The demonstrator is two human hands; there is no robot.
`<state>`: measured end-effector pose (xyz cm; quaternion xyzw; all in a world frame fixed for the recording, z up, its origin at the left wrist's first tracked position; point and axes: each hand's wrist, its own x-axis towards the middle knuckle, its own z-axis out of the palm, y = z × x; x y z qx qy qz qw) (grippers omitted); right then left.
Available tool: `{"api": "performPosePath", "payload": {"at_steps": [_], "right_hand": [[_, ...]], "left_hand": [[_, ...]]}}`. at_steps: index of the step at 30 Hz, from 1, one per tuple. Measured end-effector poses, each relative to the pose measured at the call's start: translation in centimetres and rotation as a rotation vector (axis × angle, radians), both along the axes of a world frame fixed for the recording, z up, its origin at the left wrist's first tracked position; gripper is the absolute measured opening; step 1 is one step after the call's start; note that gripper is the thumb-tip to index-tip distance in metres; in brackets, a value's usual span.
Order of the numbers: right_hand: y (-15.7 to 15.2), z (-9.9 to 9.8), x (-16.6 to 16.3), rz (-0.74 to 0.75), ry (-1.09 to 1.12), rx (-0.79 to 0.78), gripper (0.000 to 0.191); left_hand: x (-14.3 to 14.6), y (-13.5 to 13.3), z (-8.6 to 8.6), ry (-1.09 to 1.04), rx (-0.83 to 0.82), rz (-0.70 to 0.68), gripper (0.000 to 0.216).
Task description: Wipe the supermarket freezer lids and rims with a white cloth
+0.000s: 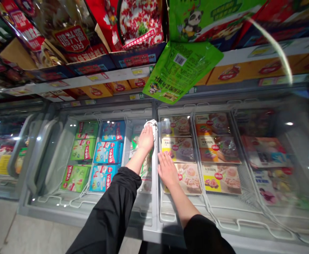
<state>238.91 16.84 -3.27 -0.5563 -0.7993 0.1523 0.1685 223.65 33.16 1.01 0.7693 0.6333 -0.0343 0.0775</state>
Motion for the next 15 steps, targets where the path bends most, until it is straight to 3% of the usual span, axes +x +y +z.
{"api": "performPosePath", "payload": {"at_steps": [3, 6, 15], "right_hand": [[0.1, 0.3, 0.0, -0.003, -0.012, -0.03, 0.086], [0.2, 0.8, 0.2, 0.001, -0.012, -0.073, 0.089], [0.5, 1.7, 0.2, -0.003, -0.036, -0.137, 0.087]], "left_hand": [[0.3, 2.6, 0.2, -0.007, -0.005, 0.011, 0.066], [0.5, 1.4, 0.5, -0.011, -0.006, 0.017, 0.065], [-0.6, -15.3, 2.5, -0.023, -0.042, -0.015, 0.084]]}}
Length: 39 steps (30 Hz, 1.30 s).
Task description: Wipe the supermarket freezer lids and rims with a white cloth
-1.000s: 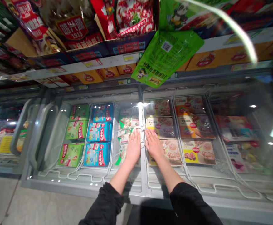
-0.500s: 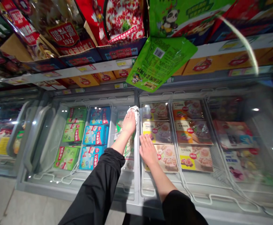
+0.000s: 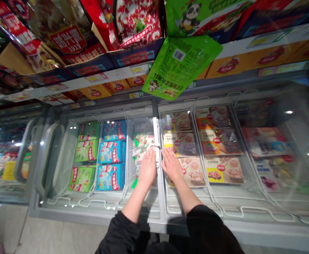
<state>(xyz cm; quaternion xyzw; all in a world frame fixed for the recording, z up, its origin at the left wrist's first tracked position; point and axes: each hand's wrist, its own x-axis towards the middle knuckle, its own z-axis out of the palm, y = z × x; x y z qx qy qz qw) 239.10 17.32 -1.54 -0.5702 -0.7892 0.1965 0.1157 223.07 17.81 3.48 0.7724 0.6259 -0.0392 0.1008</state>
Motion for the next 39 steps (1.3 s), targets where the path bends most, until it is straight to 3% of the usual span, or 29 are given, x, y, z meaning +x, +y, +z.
{"api": "performPosePath", "payload": {"at_steps": [3, 5, 12, 15, 18, 23, 26, 29, 33, 35, 37, 39], "right_hand": [[-0.1, -0.2, 0.0, -0.018, 0.002, 0.02, 0.089], [-0.2, -0.4, 0.0, -0.029, -0.001, 0.036, 0.087], [-0.3, -0.6, -0.1, -0.054, -0.026, 0.049, 0.071], [-0.4, -0.7, -0.2, -0.061, -0.034, 0.04, 0.065], [-0.5, -0.9, -0.2, -0.074, -0.043, 0.028, 0.061], [-0.6, -1.5, -0.1, -0.066, -0.061, 0.052, 0.061], [-0.6, -1.7, 0.0, -0.064, -0.089, 0.089, 0.061], [-0.7, -1.9, 0.0, -0.052, -0.106, 0.105, 0.061], [-0.6, -2.2, 0.2, -0.03, -0.108, 0.126, 0.062], [-0.5, -2.3, 0.3, -0.028, -0.099, 0.129, 0.064], [-0.8, -2.3, 0.3, -0.049, -0.089, 0.118, 0.066], [-2.0, -2.0, -0.2, -0.111, -0.071, 0.1, 0.066]], "left_hand": [[-0.8, -2.2, 0.3, -0.016, -0.01, -0.033, 0.087], [-1.4, -1.5, 0.3, -0.041, -0.011, -0.06, 0.086], [-3.7, 9.5, -0.4, -0.149, -0.008, -0.105, 0.066], [-4.4, 10.3, -0.8, -0.189, -0.028, -0.141, 0.062], [-4.8, 4.8, -1.0, -0.241, -0.077, -0.246, 0.062], [-6.7, -10.1, -1.8, -0.333, -0.204, -0.388, 0.077], [-8.4, -14.1, -2.8, -0.43, -0.244, -0.499, 0.08], [-9.1, -11.0, -3.2, -0.433, -0.132, -0.536, 0.072], [-8.2, -1.4, -3.1, -0.361, -0.014, -0.386, 0.06], [-7.5, 1.8, -2.9, -0.313, 0.026, -0.334, 0.06], [-6.8, 1.8, -2.8, -0.279, 0.04, -0.286, 0.06], [-6.4, -1.3, -2.6, -0.279, 0.008, -0.282, 0.062]]}}
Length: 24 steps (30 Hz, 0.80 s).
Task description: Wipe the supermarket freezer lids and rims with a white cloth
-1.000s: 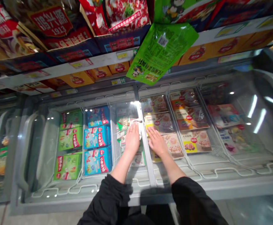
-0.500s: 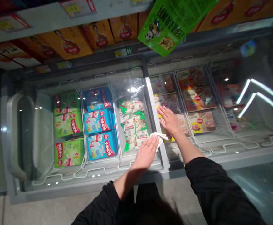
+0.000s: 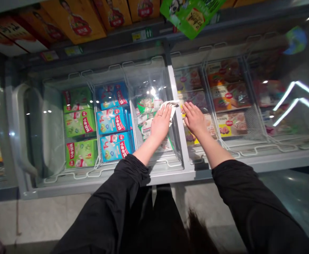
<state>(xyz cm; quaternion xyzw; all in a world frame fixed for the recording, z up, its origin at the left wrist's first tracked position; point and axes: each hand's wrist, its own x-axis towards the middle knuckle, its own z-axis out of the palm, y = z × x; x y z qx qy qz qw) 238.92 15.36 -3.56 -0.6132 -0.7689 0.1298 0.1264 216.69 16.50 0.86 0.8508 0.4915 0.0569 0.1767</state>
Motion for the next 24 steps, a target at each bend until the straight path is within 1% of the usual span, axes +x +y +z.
{"api": "performPosePath", "payload": {"at_steps": [1, 3, 5, 6, 8, 9, 11, 14, 17, 19, 21, 22, 24], "right_hand": [[-1.0, 0.2, -0.4, -0.045, 0.018, -0.008, 0.065], [-3.7, 0.7, -1.7, -0.144, 0.068, -0.029, 0.064], [-7.4, 1.2, -3.4, -0.232, 0.12, -0.061, 0.067], [-9.5, 1.4, -4.3, -0.272, 0.142, -0.08, 0.069], [-13.6, 1.6, -5.9, -0.357, 0.181, -0.104, 0.074], [-15.6, 1.6, -6.7, -0.399, 0.202, -0.108, 0.076], [-19.2, 1.5, -7.9, -0.468, 0.245, -0.108, 0.079], [-23.4, 1.4, -8.9, -0.509, 0.272, -0.125, 0.079], [-25.7, 1.6, -9.0, -0.507, 0.298, -0.166, 0.075], [-26.1, 1.9, -8.8, -0.474, 0.348, -0.199, 0.073], [-25.9, 2.3, -8.7, -0.422, 0.392, -0.229, 0.073], [-25.6, 2.6, -8.7, -0.394, 0.405, -0.243, 0.073], [-25.0, 3.0, -9.2, -0.34, 0.419, -0.269, 0.074]], "left_hand": [[0.1, -2.5, 0.1, -0.005, -0.027, -0.019, 0.062], [0.1, -8.5, 0.3, -0.02, -0.093, -0.082, 0.064], [-0.3, -14.4, 0.4, -0.024, -0.131, -0.114, 0.063], [-0.6, -17.0, 0.4, -0.023, -0.149, -0.131, 0.062], [-1.2, -20.7, 0.3, -0.013, -0.185, -0.163, 0.06], [-1.4, -21.9, 0.3, -0.009, -0.201, -0.174, 0.059], [-1.3, -22.8, 0.0, -0.012, -0.232, -0.193, 0.057], [-0.1, -22.2, -0.2, -0.041, -0.263, -0.211, 0.054], [1.2, -21.7, -0.2, -0.05, -0.276, -0.205, 0.053], [1.0, -22.0, 0.2, -0.044, -0.294, -0.195, 0.055], [-0.8, -22.8, 0.7, -0.029, -0.317, -0.182, 0.061], [-2.2, -23.3, 1.1, -0.016, -0.327, -0.171, 0.065], [-6.1, -24.3, 1.8, 0.021, -0.351, -0.114, 0.074]]}}
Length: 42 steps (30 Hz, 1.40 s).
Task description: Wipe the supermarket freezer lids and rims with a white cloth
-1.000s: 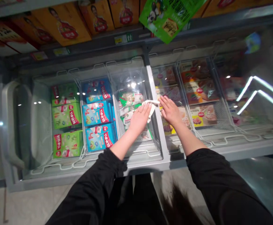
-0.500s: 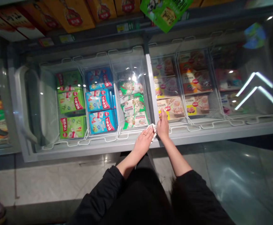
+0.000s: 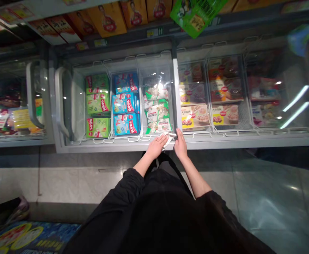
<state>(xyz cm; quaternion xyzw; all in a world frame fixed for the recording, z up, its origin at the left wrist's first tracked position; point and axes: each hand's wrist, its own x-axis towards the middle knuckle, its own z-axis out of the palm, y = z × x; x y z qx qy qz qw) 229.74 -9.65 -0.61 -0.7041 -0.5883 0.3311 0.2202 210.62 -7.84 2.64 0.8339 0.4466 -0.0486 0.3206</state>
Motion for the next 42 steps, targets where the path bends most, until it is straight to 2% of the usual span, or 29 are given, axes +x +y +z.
{"api": "performPosePath", "payload": {"at_steps": [4, 7, 10, 15, 18, 21, 24, 29, 31, 33, 35, 38, 40, 42], "right_hand": [[0.7, 0.6, -1.8, 0.117, 0.041, -0.028, 0.075], [0.7, 0.7, -2.9, 0.167, 0.041, -0.049, 0.073], [0.3, 0.8, -3.2, 0.164, 0.013, -0.08, 0.07], [-0.3, 1.1, -2.8, 0.117, -0.066, -0.144, 0.069], [0.0, 1.5, -3.3, 0.08, -0.115, -0.178, 0.069], [1.1, 1.9, -5.2, 0.014, -0.154, -0.205, 0.071], [2.9, 2.1, -9.0, -0.008, -0.152, -0.215, 0.072], [5.9, 2.6, -17.9, 0.122, -0.067, -0.186, 0.07], [6.5, 2.8, -21.1, 0.175, -0.039, -0.174, 0.069], [6.6, 3.1, -23.6, 0.207, -0.024, -0.165, 0.067], [6.6, 3.3, -25.4, 0.219, -0.022, -0.159, 0.066], [6.4, 3.5, -26.7, 0.203, -0.046, -0.153, 0.057], [6.4, 3.7, -26.9, 0.177, -0.078, -0.146, 0.045], [6.3, 4.0, -26.8, 0.154, -0.116, -0.137, 0.04]], "left_hand": [[-8.5, -2.3, 1.3, 0.148, -0.038, 0.273, 0.086], [-11.5, -3.8, 1.6, 0.211, -0.028, 0.431, 0.088], [-9.5, -4.1, 1.0, 0.16, -0.036, 0.394, 0.09], [-2.8, -1.7, -0.8, -0.057, -0.073, 0.129, 0.084], [-3.3, -0.4, -1.3, -0.101, -0.041, 0.088, 0.085], [-8.5, 0.2, -1.1, -0.064, -0.03, 0.157, 0.085], [-16.3, 0.5, -0.3, 0.02, -0.034, 0.293, 0.086], [-29.6, 1.3, 1.7, 0.18, -0.041, 0.578, 0.086], [-33.3, 1.6, 2.2, 0.211, -0.03, 0.651, 0.083], [-35.5, 2.0, 2.3, 0.228, -0.029, 0.715, 0.085], [-35.6, 2.4, 1.9, 0.234, -0.036, 0.767, 0.089], [-32.7, 3.5, 0.5, 0.202, -0.045, 0.779, 0.091], [-29.8, 4.3, -0.3, 0.126, -0.049, 0.688, 0.089], [-27.3, 5.0, -0.9, 0.02, -0.058, 0.538, 0.087]]}}
